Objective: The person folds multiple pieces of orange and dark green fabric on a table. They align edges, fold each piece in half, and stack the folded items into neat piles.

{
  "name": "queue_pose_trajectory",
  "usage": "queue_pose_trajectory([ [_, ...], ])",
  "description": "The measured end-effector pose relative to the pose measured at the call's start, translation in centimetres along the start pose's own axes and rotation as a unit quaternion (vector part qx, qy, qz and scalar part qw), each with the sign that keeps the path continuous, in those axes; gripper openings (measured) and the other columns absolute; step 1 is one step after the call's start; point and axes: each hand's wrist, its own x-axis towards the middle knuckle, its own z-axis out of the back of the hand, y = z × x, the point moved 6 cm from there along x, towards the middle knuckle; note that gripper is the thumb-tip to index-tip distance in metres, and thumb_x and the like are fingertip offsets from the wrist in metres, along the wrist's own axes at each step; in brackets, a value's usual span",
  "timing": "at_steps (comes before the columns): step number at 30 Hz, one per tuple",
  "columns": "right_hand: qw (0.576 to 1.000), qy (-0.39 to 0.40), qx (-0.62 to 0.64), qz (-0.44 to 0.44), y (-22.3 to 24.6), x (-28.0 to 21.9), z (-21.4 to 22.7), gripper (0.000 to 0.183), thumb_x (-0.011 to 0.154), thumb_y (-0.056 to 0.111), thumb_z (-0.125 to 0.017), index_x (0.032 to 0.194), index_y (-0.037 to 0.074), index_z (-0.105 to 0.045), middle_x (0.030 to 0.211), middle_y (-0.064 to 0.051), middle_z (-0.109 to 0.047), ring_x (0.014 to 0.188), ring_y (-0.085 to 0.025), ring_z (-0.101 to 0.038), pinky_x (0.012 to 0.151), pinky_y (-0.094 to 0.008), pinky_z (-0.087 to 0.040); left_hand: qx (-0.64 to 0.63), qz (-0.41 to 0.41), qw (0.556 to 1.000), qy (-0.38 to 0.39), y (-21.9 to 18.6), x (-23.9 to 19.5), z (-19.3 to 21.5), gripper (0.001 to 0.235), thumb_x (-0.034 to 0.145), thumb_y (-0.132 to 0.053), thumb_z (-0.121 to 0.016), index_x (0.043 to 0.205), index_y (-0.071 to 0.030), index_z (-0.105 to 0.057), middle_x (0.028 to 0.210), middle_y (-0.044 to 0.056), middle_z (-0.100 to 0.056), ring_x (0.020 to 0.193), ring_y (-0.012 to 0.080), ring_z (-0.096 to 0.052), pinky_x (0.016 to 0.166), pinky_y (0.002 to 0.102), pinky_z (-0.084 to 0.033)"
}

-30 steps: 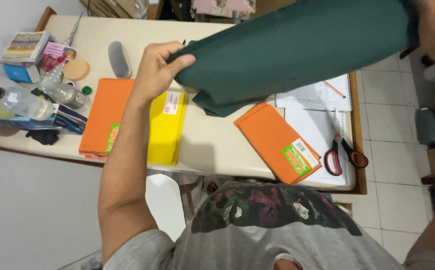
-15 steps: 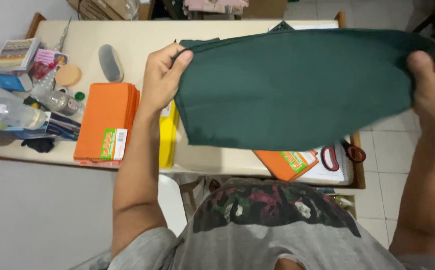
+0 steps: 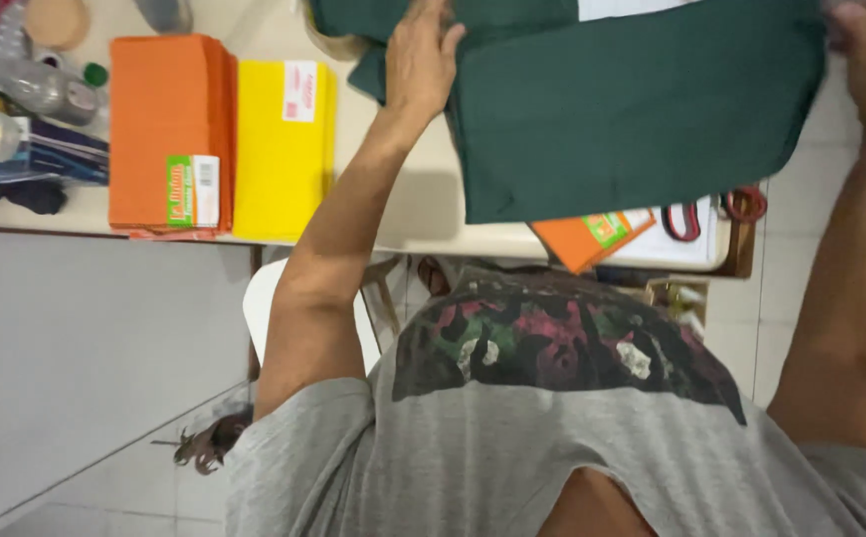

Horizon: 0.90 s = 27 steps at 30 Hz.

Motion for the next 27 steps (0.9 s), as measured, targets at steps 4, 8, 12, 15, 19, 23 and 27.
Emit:
queue_pose_trajectory([
  [4,0.969,-0.016,-0.226,0.102,13.1,-4.5,-4.5,0.032,0.124,-0.012,-0.085,0.151,-0.009,-0.068,0.136,-0.03,-0.07,0.119,-0.042,-0.069,0.099,-0.052,-0.058,-0.038,-0.047,0.996,0.066,-6.0,-5.6,-0.1,0.012,0.104,-0.017,-0.072,0.115,-0.012,-0.07,0.111,0.011,-0.07,0.096,0.0316,-0.071,0.086,0.046,-0.055],
  [8,0.953,0.068,-0.189,0.228,20.6,-10.5,-13.0,0.026,0.108,0.006,-0.093,0.131,0.001,-0.081,0.135,-0.018,-0.081,0.121,-0.037,-0.073,0.106,-0.048,-0.057,-0.015,-0.007,0.97,0.243,-9.9,-13.8,-1.1,0.035,0.097,-0.041,-0.084,0.114,-0.011,-0.08,0.107,0.008,-0.07,0.098,0.0337,-0.072,0.076,0.05,-0.056],
  [12,0.976,0.079,-0.081,0.187,22.7,-13.2,-20.0,0.017,0.1,0.009,-0.089,0.116,0.009,-0.084,0.127,-0.013,-0.081,0.12,-0.037,-0.074,0.103,-0.049,-0.057,0.022,0.087,0.964,0.249,-9.7,-17.5,-3.3,0.031,0.095,-0.044,-0.085,0.109,-0.017,-0.081,0.109,0.007,-0.072,0.107,0.0328,-0.075,0.087,0.045,-0.063],
  [15,0.955,0.07,-0.16,0.238,23.8,-13.9,-22.1,0.016,0.097,0.015,-0.091,0.112,0.014,-0.087,0.121,-0.007,-0.081,0.109,-0.03,-0.074,0.093,-0.041,-0.058,0.14,0.061,0.975,0.162,-10.2,-18.7,-4.9,0.019,0.096,-0.033,-0.083,0.103,-0.016,-0.08,0.103,0.004,-0.07,0.099,0.0277,-0.076,0.083,0.037,-0.061],
  [19,0.957,0.067,-0.146,0.24,23.8,-14.0,-22.0,0.02,0.098,0.016,-0.09,0.116,0.011,-0.086,0.126,-0.008,-0.081,0.109,-0.033,-0.072,0.094,-0.043,-0.058,0.167,0.107,0.964,0.175,-10.7,-19.1,-5.6,0.012,0.101,-0.027,-0.071,0.097,-0.016,-0.069,0.099,0.005,-0.066,0.097,0.0301,-0.076,0.079,0.038,-0.062],
  [23,0.959,0.066,-0.138,0.237,23.0,-14.1,-22.2,0.022,0.1,0.018,-0.086,0.121,0.01,-0.086,0.128,-0.009,-0.08,0.111,-0.034,-0.071,0.097,-0.044,-0.057,0.02,0.23,0.958,0.171,-8.3,-18.4,-3.3,0.025,0.109,-0.038,-0.06,0.104,-0.016,-0.069,0.099,0.011,-0.068,0.094,0.0431,-0.076,0.08,0.056,-0.061],
  [27,0.953,0.06,-0.132,0.266,23.3,-14.0,-22.3,0.022,0.099,0.018,-0.091,0.118,0.008,-0.086,0.123,-0.011,-0.081,0.112,-0.035,-0.072,0.096,-0.043,-0.058,0.099,0.247,0.963,0.048,-1.7,-15.2,4.3,0.021,0.107,-0.031,-0.06,0.1,-0.015,-0.073,0.097,0.014,-0.067,0.1,0.042,-0.072,0.086,0.056,-0.057],
])
